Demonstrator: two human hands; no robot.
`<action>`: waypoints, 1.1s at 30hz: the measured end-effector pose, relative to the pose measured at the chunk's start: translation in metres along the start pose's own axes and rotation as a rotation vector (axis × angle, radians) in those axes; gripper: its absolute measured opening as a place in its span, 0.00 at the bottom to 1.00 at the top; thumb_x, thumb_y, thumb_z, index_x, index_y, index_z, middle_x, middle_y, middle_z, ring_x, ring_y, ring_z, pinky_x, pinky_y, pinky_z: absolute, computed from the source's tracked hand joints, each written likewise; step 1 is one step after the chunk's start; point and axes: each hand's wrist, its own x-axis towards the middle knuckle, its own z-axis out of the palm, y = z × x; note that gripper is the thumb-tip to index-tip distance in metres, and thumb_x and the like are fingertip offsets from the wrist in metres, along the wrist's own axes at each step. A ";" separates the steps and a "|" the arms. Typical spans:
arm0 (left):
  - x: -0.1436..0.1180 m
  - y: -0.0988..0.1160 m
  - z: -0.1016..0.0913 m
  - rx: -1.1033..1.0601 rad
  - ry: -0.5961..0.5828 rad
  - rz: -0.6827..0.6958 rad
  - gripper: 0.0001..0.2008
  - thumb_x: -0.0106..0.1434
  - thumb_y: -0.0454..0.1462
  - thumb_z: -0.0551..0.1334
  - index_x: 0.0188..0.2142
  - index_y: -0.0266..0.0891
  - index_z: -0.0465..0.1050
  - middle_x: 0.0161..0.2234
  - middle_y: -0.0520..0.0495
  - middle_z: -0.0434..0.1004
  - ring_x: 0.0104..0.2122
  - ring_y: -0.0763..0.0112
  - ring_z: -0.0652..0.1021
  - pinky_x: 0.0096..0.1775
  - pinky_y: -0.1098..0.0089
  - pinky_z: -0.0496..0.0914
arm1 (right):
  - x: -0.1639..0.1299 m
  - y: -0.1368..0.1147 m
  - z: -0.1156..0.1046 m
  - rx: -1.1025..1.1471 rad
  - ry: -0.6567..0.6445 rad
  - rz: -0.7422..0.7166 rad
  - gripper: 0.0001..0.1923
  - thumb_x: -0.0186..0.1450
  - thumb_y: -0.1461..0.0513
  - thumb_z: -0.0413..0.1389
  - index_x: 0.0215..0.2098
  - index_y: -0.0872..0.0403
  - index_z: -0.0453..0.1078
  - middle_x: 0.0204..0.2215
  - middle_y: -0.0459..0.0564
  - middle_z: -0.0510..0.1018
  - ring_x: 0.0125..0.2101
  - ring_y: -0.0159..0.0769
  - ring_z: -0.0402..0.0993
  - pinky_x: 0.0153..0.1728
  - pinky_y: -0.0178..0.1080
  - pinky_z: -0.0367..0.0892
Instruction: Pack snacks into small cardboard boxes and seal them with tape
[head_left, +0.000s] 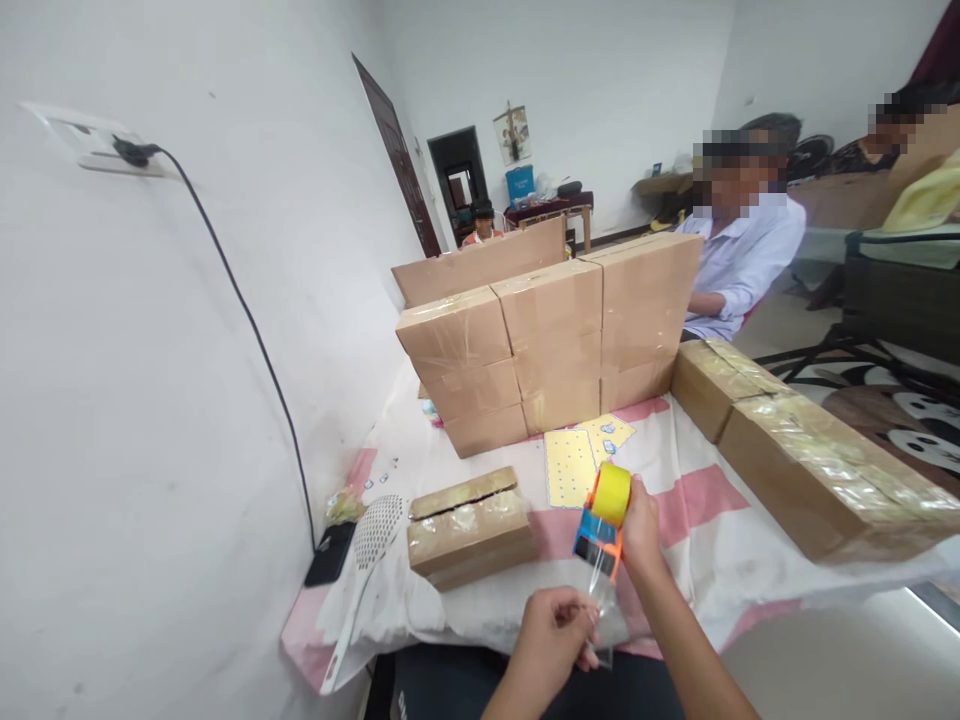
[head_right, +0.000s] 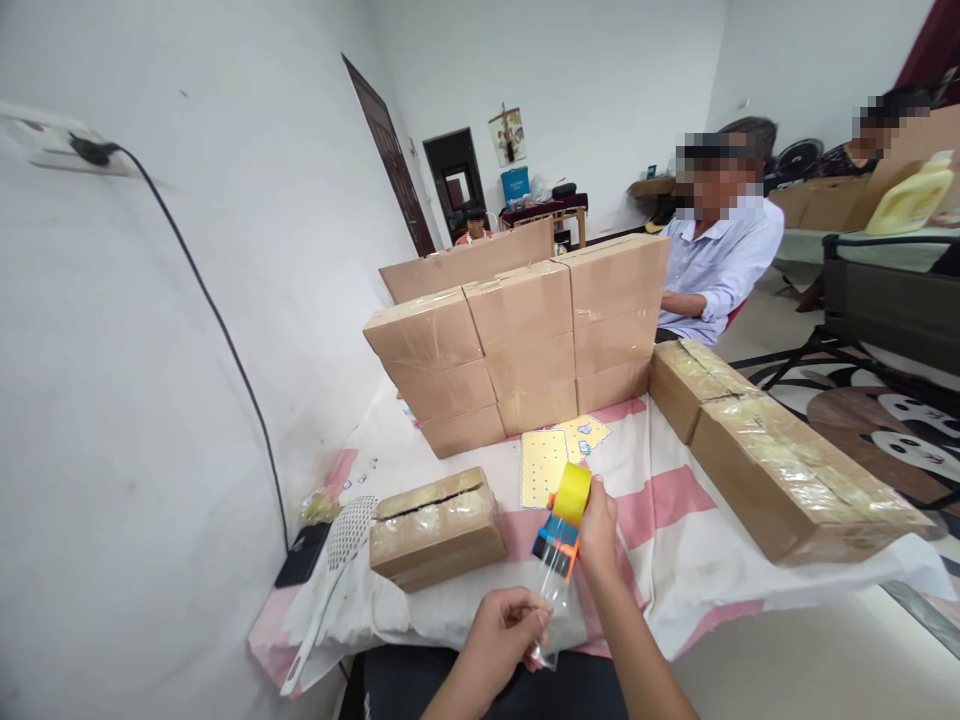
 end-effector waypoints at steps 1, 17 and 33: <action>-0.001 -0.003 0.000 -0.007 0.000 0.008 0.31 0.48 0.61 0.69 0.33 0.33 0.78 0.21 0.51 0.73 0.16 0.76 0.69 0.22 0.72 0.66 | 0.001 -0.002 0.000 0.015 0.002 0.000 0.26 0.64 0.40 0.51 0.29 0.54 0.71 0.20 0.51 0.79 0.22 0.41 0.77 0.24 0.38 0.69; 0.009 -0.024 -0.004 -0.038 -0.026 0.049 0.29 0.48 0.57 0.71 0.34 0.31 0.80 0.20 0.49 0.75 0.16 0.76 0.69 0.21 0.73 0.65 | 0.001 0.000 -0.009 -0.026 0.025 -0.077 0.27 0.63 0.40 0.53 0.29 0.56 0.72 0.19 0.49 0.78 0.19 0.39 0.76 0.20 0.36 0.68; 0.025 -0.049 -0.008 -0.075 0.031 -0.063 0.43 0.39 0.58 0.74 0.47 0.28 0.78 0.18 0.51 0.74 0.15 0.75 0.68 0.21 0.71 0.65 | 0.006 0.018 -0.011 0.119 -0.013 0.139 0.26 0.65 0.46 0.50 0.43 0.58 0.74 0.25 0.54 0.83 0.24 0.46 0.81 0.26 0.43 0.75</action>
